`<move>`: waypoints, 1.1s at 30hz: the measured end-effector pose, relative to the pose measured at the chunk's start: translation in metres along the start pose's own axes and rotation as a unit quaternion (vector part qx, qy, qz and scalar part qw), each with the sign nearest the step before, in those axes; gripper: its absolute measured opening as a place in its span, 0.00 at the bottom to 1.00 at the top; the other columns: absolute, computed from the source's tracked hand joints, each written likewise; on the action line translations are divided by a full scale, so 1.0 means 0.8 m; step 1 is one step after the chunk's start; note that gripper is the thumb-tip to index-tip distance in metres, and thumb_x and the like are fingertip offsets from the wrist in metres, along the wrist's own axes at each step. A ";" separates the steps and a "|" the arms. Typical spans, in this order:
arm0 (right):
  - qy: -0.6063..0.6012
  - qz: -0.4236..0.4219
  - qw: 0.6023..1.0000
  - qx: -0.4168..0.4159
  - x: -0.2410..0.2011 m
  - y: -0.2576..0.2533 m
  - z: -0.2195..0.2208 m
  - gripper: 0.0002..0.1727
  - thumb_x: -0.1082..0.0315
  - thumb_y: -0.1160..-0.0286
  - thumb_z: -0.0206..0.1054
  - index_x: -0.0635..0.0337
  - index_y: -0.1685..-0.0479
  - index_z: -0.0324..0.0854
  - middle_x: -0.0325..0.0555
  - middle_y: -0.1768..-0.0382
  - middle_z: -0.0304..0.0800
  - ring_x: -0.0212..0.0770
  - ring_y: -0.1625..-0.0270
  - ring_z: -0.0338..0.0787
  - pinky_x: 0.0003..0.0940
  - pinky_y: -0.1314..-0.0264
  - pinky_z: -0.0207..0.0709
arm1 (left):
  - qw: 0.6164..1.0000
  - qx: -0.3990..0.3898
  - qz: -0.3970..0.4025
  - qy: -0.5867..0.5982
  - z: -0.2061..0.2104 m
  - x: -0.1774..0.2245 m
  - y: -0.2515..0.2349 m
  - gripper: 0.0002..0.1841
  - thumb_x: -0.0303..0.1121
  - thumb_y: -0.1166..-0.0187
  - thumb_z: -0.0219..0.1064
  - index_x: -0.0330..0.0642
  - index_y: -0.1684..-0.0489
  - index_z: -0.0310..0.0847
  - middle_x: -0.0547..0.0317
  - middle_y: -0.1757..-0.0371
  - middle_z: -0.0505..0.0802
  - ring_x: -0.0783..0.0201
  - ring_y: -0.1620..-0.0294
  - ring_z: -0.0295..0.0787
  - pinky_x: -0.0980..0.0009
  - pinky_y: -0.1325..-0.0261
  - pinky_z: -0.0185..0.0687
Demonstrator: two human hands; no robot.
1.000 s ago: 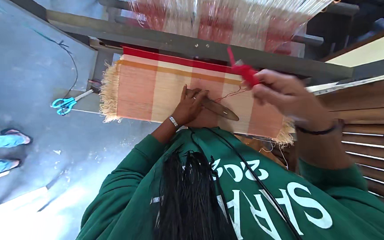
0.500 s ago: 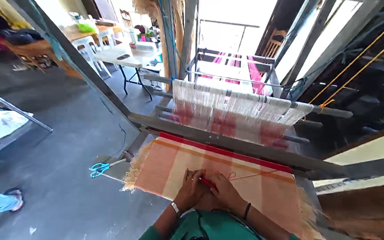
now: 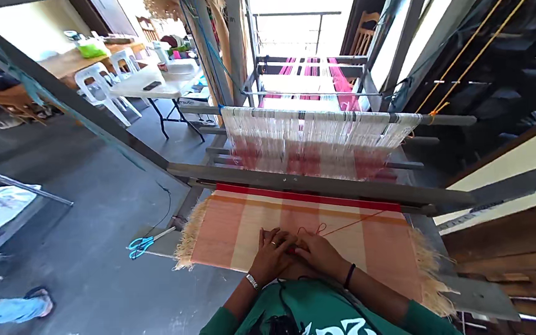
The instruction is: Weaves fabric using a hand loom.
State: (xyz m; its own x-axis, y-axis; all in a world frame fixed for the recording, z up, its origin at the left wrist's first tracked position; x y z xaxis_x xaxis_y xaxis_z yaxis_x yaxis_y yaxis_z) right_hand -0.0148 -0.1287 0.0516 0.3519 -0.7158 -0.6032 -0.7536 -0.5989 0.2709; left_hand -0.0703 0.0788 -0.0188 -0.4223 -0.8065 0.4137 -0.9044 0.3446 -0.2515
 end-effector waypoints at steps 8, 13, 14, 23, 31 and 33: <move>-0.002 -0.030 1.000 0.007 0.047 -0.007 -0.031 0.29 0.52 0.05 0.43 0.61 0.22 0.76 0.57 0.24 0.80 0.53 0.20 0.79 0.51 0.15 0.68 | 0.995 -0.098 -0.016 0.032 -0.036 0.016 -0.028 0.23 0.41 0.26 0.74 0.59 0.29 0.85 0.49 0.29 0.87 0.35 0.16 0.69 0.12 0.23 0.37; 0.017 -0.009 0.999 -0.027 0.077 0.017 -0.044 0.35 0.47 0.04 0.40 0.65 0.54 0.89 0.58 0.62 0.92 0.57 0.51 0.93 0.62 0.42 0.82 | 0.996 -0.071 0.043 0.030 -0.081 0.008 -0.036 0.22 0.45 0.30 0.78 0.64 0.34 0.87 0.58 0.33 0.88 0.43 0.18 0.71 0.14 0.22 0.41; 0.024 0.000 1.000 -0.002 0.086 0.022 -0.051 0.36 0.45 0.05 0.42 0.65 0.59 0.89 0.59 0.64 0.91 0.59 0.52 0.93 0.63 0.44 0.82 | 0.996 -0.076 0.046 0.030 -0.093 0.008 -0.036 0.23 0.44 0.31 0.79 0.63 0.34 0.87 0.58 0.33 0.88 0.43 0.17 0.70 0.14 0.22 0.39; 0.039 0.213 0.928 0.304 0.189 0.097 -0.164 0.40 0.37 0.11 0.50 0.72 0.66 0.84 0.67 0.69 0.86 0.66 0.61 0.88 0.69 0.53 0.77 | 0.995 -0.096 0.013 0.025 -0.104 -0.031 -0.018 0.23 0.47 0.31 0.79 0.64 0.34 0.87 0.58 0.34 0.88 0.41 0.17 0.69 0.13 0.22 0.32; -0.125 0.397 0.770 0.483 0.285 0.179 -0.187 0.44 0.27 0.18 0.49 0.68 0.46 0.80 0.61 0.50 0.84 0.53 0.48 0.85 0.59 0.41 0.77 | 0.994 -0.109 -0.003 0.021 -0.077 -0.042 -0.022 0.25 0.42 0.32 0.81 0.62 0.33 0.86 0.54 0.33 0.87 0.41 0.16 0.68 0.13 0.21 0.28; -0.035 0.380 0.851 0.362 0.272 0.173 -0.182 0.42 0.32 0.17 0.55 0.70 0.38 0.81 0.73 0.41 0.85 0.71 0.37 0.84 0.74 0.35 0.73 | 0.994 -0.112 -0.001 0.016 -0.067 -0.038 -0.027 0.24 0.41 0.32 0.81 0.63 0.33 0.86 0.55 0.33 0.87 0.41 0.16 0.68 0.14 0.20 0.27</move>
Point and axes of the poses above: each hand's wrist, its own y-axis away from the middle knuckle, its own z-axis out of the palm, x = y × z, the point moved 1 cm from there along -y, towards the middle knuckle
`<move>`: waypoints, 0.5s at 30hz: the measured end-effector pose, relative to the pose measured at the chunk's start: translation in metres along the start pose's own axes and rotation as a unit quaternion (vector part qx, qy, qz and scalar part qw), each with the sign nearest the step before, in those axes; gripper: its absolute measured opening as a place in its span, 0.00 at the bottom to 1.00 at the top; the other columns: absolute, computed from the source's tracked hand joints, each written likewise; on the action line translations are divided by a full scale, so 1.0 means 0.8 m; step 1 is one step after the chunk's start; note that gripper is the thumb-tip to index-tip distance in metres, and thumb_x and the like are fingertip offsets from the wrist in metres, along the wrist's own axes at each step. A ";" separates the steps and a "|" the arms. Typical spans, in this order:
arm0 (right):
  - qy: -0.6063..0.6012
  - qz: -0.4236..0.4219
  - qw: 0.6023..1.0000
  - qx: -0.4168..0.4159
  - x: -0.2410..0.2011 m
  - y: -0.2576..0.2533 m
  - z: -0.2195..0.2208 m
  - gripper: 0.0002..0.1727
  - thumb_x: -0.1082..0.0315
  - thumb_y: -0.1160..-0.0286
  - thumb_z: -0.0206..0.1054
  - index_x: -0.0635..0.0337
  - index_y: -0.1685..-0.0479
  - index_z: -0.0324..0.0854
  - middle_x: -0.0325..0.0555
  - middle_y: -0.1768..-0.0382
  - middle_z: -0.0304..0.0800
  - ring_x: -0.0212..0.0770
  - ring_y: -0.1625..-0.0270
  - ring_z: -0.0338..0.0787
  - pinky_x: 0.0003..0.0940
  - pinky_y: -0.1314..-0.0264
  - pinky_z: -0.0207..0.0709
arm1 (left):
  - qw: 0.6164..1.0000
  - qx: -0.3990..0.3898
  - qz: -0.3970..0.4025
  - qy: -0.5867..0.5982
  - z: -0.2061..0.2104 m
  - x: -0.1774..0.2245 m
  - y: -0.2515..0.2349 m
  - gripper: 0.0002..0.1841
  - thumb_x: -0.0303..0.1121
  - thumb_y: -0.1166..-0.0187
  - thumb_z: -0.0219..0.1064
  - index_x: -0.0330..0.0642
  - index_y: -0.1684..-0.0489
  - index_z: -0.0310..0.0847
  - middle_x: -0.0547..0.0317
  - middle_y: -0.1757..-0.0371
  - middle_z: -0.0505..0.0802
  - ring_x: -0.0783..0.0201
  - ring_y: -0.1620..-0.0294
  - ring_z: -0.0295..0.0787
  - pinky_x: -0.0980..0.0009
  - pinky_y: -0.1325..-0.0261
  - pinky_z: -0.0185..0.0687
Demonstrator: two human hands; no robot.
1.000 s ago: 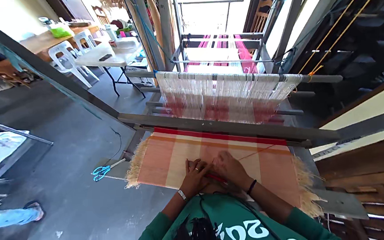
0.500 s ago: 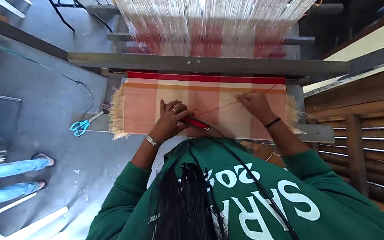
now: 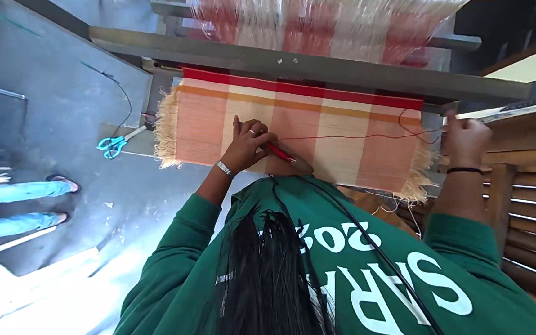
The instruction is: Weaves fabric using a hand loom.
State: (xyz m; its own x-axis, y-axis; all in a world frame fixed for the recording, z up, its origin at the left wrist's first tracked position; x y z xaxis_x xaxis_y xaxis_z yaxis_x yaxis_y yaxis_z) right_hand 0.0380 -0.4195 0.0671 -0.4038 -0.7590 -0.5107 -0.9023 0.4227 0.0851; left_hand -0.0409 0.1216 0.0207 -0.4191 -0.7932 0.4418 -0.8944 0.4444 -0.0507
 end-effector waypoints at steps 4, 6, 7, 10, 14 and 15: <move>0.065 -0.177 0.978 -0.092 -0.096 0.050 0.032 0.36 0.47 0.14 0.60 0.65 0.15 0.66 0.74 0.21 0.69 0.73 0.23 0.74 0.71 0.23 0.67 | 1.000 -0.012 0.007 -0.005 0.011 0.001 -0.016 0.25 0.41 0.30 0.80 0.65 0.32 0.84 0.56 0.31 0.85 0.42 0.15 0.66 0.17 0.17 0.25; 0.032 -0.270 0.951 -0.148 -0.152 0.086 0.062 0.28 0.56 0.11 0.59 0.67 0.21 0.73 0.71 0.29 0.79 0.66 0.37 0.87 0.63 0.33 0.79 | 1.000 -0.010 0.012 -0.003 0.013 0.004 -0.024 0.23 0.40 0.29 0.78 0.65 0.32 0.85 0.54 0.29 0.85 0.40 0.13 0.63 0.17 0.17 0.25; 0.006 -0.313 0.931 -0.186 -0.172 0.103 0.082 0.24 0.59 0.11 0.59 0.66 0.24 0.77 0.68 0.31 0.82 0.62 0.44 0.89 0.59 0.40 0.82 | 1.000 -0.004 0.009 -0.002 0.014 0.007 -0.028 0.23 0.38 0.29 0.78 0.65 0.33 0.86 0.52 0.26 0.84 0.37 0.11 0.60 0.17 0.17 0.26; -0.058 -0.397 0.867 -0.296 -0.210 0.148 0.153 0.27 0.61 0.16 0.63 0.60 0.20 0.74 0.58 0.23 0.77 0.52 0.39 0.89 0.51 0.41 0.85 | 0.998 0.039 -0.034 -0.022 0.019 0.015 -0.031 0.26 0.38 0.25 0.74 0.72 0.27 0.82 0.49 0.10 0.68 0.33 0.06 0.43 0.18 0.16 0.22; -0.085 -0.404 0.842 -0.348 -0.234 0.184 0.217 0.40 0.51 0.24 0.74 0.63 0.16 0.68 0.61 0.26 0.78 0.56 0.30 0.85 0.56 0.30 0.82 | 0.967 0.166 -0.185 0.062 0.035 0.038 -0.017 0.31 0.37 0.22 0.71 0.48 0.17 0.70 0.38 0.14 0.70 0.38 0.16 0.67 0.38 0.20 0.65; -0.082 -0.389 0.847 -0.353 -0.237 0.185 0.227 0.36 0.54 0.24 0.74 0.63 0.19 0.72 0.62 0.31 0.80 0.57 0.34 0.87 0.56 0.32 0.83 | 0.949 0.175 -0.228 0.133 0.038 0.044 -0.014 0.31 0.35 0.20 0.69 0.36 0.18 0.65 0.34 0.21 0.75 0.43 0.28 0.80 0.46 0.30 0.80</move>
Point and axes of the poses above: each hand's wrist, its own y-axis away from the middle knuckle, its own z-axis out of the palm, x = y × z, the point moved 1 cm from there along -y, towards the middle knuckle
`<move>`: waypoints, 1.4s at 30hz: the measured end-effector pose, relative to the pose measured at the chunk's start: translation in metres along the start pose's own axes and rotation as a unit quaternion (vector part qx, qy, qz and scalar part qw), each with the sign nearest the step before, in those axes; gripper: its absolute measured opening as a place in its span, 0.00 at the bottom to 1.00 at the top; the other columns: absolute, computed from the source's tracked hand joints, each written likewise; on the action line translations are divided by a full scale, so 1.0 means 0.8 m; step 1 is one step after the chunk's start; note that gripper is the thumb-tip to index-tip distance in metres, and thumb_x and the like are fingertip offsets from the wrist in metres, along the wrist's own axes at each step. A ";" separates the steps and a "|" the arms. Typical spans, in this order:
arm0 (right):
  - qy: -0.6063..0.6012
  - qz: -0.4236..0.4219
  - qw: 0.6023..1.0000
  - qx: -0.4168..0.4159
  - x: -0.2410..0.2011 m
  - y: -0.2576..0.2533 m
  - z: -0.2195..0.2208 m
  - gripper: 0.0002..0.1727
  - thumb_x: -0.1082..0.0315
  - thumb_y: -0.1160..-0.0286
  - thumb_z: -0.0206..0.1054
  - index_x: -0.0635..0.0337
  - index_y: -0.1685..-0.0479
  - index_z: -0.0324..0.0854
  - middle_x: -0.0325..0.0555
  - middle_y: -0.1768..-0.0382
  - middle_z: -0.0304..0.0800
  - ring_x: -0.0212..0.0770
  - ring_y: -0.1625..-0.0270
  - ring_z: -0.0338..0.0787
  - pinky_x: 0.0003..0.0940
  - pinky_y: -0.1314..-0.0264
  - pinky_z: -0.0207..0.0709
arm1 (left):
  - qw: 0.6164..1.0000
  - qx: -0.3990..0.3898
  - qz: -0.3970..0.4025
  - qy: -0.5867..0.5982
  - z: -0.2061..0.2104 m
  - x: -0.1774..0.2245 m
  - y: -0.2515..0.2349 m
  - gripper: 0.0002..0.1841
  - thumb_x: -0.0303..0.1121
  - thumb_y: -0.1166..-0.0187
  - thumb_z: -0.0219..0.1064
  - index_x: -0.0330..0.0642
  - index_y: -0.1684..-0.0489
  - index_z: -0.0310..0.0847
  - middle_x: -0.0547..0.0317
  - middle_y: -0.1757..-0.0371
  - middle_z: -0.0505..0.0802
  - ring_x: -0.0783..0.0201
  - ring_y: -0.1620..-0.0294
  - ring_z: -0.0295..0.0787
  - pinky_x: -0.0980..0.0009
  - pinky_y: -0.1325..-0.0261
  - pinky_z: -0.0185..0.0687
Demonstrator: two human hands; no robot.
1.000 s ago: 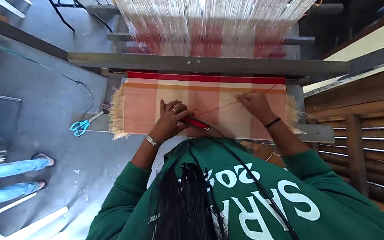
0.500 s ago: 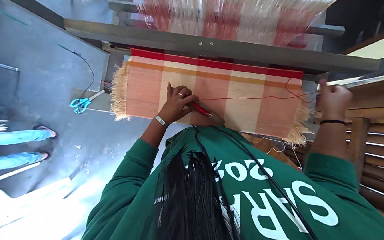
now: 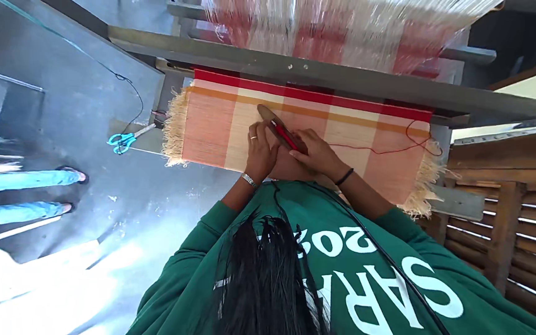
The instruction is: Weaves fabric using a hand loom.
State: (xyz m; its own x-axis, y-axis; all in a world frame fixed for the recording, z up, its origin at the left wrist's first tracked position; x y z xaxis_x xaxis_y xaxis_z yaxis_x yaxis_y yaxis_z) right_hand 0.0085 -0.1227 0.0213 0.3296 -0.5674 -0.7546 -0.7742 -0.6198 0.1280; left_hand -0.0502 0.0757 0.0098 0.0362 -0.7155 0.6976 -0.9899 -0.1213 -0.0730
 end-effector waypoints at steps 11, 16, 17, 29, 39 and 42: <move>-0.124 0.093 0.987 0.035 -0.002 -0.007 0.025 0.18 0.62 0.17 0.68 0.63 0.35 0.81 0.50 0.58 0.90 0.41 0.67 0.89 0.40 0.62 0.87 | 0.908 -0.088 -0.244 0.330 0.008 0.014 -0.001 0.27 0.48 0.10 0.59 0.31 0.27 0.73 0.38 0.44 0.89 0.50 0.45 0.89 0.50 0.38 0.83; -0.149 0.086 0.985 0.020 -0.022 -0.002 0.018 0.16 0.62 0.14 0.64 0.63 0.37 0.78 0.52 0.60 0.90 0.42 0.69 0.89 0.42 0.66 0.87 | 0.933 -0.035 -0.178 0.310 0.017 0.022 0.000 0.28 0.52 0.08 0.52 0.33 0.29 0.71 0.37 0.44 0.87 0.48 0.45 0.88 0.48 0.39 0.84; -0.156 0.078 0.984 0.017 -0.027 -0.001 0.017 0.17 0.58 0.14 0.65 0.61 0.38 0.77 0.51 0.61 0.89 0.41 0.71 0.88 0.40 0.69 0.87 | 0.922 -0.029 -0.181 0.341 0.017 0.023 -0.001 0.28 0.54 0.07 0.48 0.36 0.28 0.69 0.42 0.50 0.89 0.53 0.51 0.90 0.52 0.45 0.86; -0.149 -0.019 0.987 -0.063 -0.027 -0.006 0.002 0.20 0.57 0.06 0.52 0.66 0.34 0.74 0.47 0.70 0.84 0.38 0.77 0.79 0.36 0.73 0.78 | 0.852 -0.126 -0.205 0.465 -0.044 0.020 -0.012 0.25 0.55 0.06 0.42 0.45 0.31 0.67 0.49 0.62 0.91 0.58 0.75 0.89 0.66 0.73 0.88; -0.013 -0.078 0.996 0.031 -0.015 0.017 -0.024 0.17 0.64 0.06 0.50 0.63 0.45 0.83 0.47 0.71 0.85 0.39 0.75 0.81 0.37 0.71 0.78 | 0.833 -0.145 -0.222 0.486 -0.037 0.021 -0.010 0.23 0.54 0.05 0.43 0.46 0.33 0.69 0.50 0.68 0.88 0.60 0.78 0.87 0.68 0.75 0.86; -0.034 -0.064 0.996 0.045 -0.010 0.018 -0.025 0.16 0.65 0.06 0.50 0.61 0.41 0.83 0.46 0.65 0.88 0.36 0.72 0.82 0.35 0.68 0.79 | 0.827 -0.163 -0.219 0.491 -0.033 0.026 -0.011 0.23 0.54 0.05 0.42 0.46 0.32 0.68 0.51 0.68 0.88 0.60 0.77 0.87 0.68 0.74 0.86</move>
Point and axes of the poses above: each hand's wrist, its own y-axis away from the middle knuckle, its own z-axis out of the palm, x = y × z, the point moved 1 cm from there along -y, towards the middle knuckle
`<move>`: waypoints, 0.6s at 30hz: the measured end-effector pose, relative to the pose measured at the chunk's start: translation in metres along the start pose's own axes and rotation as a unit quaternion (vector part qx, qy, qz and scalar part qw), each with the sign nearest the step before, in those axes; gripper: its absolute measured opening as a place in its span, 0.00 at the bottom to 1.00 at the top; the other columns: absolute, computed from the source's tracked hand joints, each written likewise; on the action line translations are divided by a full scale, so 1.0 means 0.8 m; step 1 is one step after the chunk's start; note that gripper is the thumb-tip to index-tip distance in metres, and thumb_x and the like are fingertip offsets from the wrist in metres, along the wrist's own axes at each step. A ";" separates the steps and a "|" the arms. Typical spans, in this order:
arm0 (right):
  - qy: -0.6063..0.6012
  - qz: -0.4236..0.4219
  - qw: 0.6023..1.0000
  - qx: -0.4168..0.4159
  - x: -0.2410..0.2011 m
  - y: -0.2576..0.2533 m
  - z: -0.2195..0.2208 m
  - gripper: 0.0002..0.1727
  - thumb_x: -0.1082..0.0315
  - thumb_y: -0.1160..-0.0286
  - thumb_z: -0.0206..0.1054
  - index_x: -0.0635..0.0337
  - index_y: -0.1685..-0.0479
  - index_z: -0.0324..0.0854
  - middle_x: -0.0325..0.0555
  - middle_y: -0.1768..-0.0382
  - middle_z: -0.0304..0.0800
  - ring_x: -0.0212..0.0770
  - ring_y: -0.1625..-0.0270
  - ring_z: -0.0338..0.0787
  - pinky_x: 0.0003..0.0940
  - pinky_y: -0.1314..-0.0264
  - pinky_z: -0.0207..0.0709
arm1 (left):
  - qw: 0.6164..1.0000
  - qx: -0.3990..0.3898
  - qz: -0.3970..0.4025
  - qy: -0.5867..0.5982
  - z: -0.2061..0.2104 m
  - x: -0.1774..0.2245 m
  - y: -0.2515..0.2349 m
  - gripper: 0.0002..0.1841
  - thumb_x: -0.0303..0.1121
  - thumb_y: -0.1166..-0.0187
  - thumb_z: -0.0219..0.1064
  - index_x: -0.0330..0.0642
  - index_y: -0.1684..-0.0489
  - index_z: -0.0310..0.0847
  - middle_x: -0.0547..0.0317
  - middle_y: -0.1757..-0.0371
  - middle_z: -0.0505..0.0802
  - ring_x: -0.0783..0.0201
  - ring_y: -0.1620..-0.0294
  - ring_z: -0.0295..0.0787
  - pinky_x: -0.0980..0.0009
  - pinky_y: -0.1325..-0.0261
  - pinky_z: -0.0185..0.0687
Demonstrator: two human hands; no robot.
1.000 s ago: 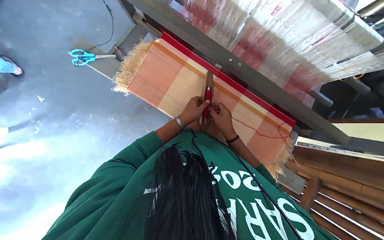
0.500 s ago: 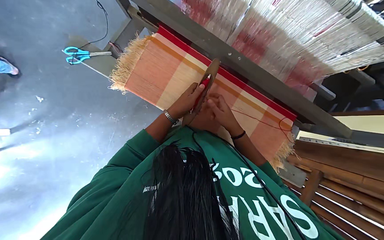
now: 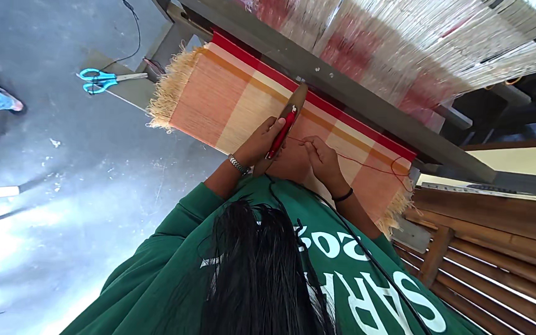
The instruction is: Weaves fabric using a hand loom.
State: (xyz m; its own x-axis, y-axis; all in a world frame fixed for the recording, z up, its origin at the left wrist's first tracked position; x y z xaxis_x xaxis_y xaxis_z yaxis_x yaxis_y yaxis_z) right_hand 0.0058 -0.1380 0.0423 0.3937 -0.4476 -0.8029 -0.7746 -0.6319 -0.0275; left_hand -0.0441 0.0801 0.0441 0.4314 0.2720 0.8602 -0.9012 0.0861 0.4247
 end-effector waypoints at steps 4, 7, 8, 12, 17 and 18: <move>-0.067 0.043 0.997 -0.001 0.002 0.001 0.001 0.16 0.64 0.06 0.49 0.61 0.36 0.79 0.45 0.71 0.83 0.35 0.78 0.79 0.33 0.73 0.78 | 0.999 -0.032 0.010 0.009 0.005 0.001 0.002 0.19 0.49 0.06 0.48 0.44 0.32 0.65 0.52 0.65 0.90 0.61 0.74 0.89 0.69 0.71 0.89; -0.106 0.050 0.993 -0.002 0.000 0.001 0.002 0.16 0.66 0.07 0.48 0.65 0.37 0.77 0.45 0.68 0.87 0.35 0.71 0.86 0.32 0.66 0.84 | 0.999 -0.029 0.013 0.007 0.011 0.006 0.003 0.17 0.38 0.09 0.54 0.43 0.28 0.61 0.52 0.61 0.89 0.63 0.73 0.89 0.70 0.70 0.88; -0.110 0.053 0.992 0.001 -0.001 0.001 0.003 0.15 0.66 0.06 0.49 0.65 0.38 0.77 0.45 0.65 0.89 0.35 0.68 0.88 0.32 0.63 0.85 | 1.000 -0.024 0.013 0.004 0.011 0.006 0.003 0.18 0.36 0.11 0.54 0.43 0.26 0.60 0.52 0.60 0.89 0.63 0.73 0.88 0.70 0.70 0.88; -0.102 0.061 0.993 0.000 -0.009 0.002 0.009 0.15 0.65 0.08 0.54 0.65 0.41 0.81 0.46 0.65 0.90 0.35 0.67 0.88 0.33 0.62 0.85 | 1.000 -0.008 0.025 0.002 0.008 -0.001 0.004 0.19 0.36 0.08 0.42 0.41 0.23 0.61 0.49 0.56 0.92 0.60 0.74 0.90 0.67 0.71 0.89; -0.094 0.042 0.995 -0.012 -0.032 0.004 0.017 0.13 0.66 0.10 0.56 0.63 0.43 0.83 0.44 0.76 0.80 0.34 0.79 0.76 0.31 0.76 0.74 | 0.998 -0.008 0.052 0.025 0.007 -0.007 0.005 0.21 0.40 0.08 0.37 0.41 0.27 0.63 0.47 0.60 0.93 0.59 0.76 0.89 0.68 0.75 0.87; -0.101 0.041 0.994 -0.011 -0.036 0.004 0.018 0.13 0.66 0.10 0.55 0.63 0.43 0.83 0.44 0.77 0.79 0.34 0.80 0.75 0.31 0.77 0.72 | 0.998 -0.002 0.061 0.031 0.008 -0.007 0.005 0.19 0.41 0.07 0.40 0.40 0.29 0.63 0.48 0.62 0.92 0.59 0.77 0.89 0.68 0.75 0.87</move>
State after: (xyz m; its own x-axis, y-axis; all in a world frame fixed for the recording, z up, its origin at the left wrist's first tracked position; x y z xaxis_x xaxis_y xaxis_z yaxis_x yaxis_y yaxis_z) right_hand -0.0148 -0.1183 0.0567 0.2213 -0.3636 -0.9049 -0.7878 -0.6136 0.0539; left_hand -0.0501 0.0730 0.0431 0.3156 0.3402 0.8858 -0.9470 0.0534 0.3169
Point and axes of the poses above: each hand's wrist, its own y-axis away from the middle knuckle, its own z-axis out of the palm, x = y × z, the point moved 1 cm from there along -y, towards the middle knuckle
